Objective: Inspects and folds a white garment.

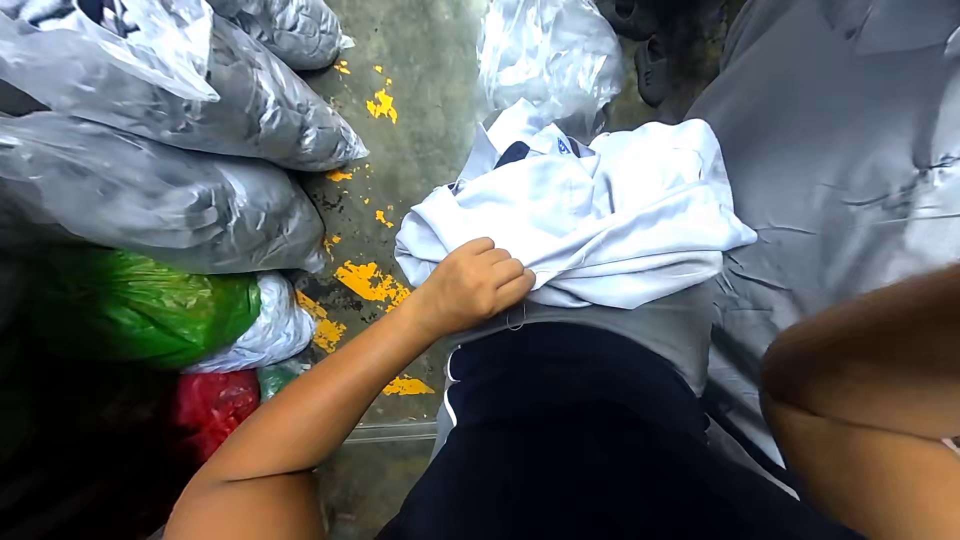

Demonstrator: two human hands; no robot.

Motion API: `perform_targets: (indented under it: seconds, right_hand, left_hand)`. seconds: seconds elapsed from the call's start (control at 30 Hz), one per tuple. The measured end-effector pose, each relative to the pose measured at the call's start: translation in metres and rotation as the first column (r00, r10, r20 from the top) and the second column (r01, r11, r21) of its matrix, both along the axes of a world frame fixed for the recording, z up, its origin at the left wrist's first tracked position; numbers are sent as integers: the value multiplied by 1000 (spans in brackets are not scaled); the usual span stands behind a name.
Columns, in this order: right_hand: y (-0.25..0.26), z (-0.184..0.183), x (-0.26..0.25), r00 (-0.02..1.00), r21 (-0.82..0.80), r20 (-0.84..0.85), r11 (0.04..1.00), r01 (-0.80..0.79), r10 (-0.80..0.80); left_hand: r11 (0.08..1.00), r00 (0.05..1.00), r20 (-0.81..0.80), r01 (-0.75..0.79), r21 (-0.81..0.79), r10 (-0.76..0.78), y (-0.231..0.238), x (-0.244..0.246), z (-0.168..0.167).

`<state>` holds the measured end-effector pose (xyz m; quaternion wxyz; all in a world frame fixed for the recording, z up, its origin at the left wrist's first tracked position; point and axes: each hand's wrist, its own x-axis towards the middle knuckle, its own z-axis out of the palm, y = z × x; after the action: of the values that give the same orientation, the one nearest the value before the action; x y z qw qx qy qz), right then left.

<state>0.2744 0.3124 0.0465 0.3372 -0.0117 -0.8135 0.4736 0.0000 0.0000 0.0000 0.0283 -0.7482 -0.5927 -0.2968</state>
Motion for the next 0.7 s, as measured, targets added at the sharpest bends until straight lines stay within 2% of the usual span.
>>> perform_targets:
  seconds: [0.03,0.07,0.13,0.2,0.33,0.43,0.53,0.6,0.7]
  right_hand:
    - [-38,24,-54,976,-51,215,999,1,10]
    - [-63,35,-99,908,-101,396,989,-108,140]
    - [-92,26,-144,693,-206,619,928,-310,369]
    - [-102,10,-152,563,-218,711,893,-393,422]
    - [-106,6,-154,457,-200,789,875,-441,411]
    - [-110,4,-156,447,-180,797,867,-464,405]
    - [-103,-2,-156,541,-159,753,901,-404,375]
    - [-80,-9,-160,636,-56,733,954,-296,241]
    - [-23,-20,-169,624,116,777,993,-5,-87]
  left_hand:
    - [1000,1000,-9,2,6,-2,0,0,2]
    - [1000,1000,-14,5,11,-5,-1,0,4]
    - [1000,1000,-23,13,15,-12,-2,0,7]
    - [1000,999,-29,16,20,-16,-2,0,10]
    - [999,999,-41,21,28,-19,0,1,12]
    - [999,999,-40,34,14,-33,0,1,12]
    - [1000,999,40,13,-19,-13,-1,0,10]
    - [997,981,183,-55,-57,65,-2,0,9]
    - [966,866,441,-162,-201,237,-1,4,20]
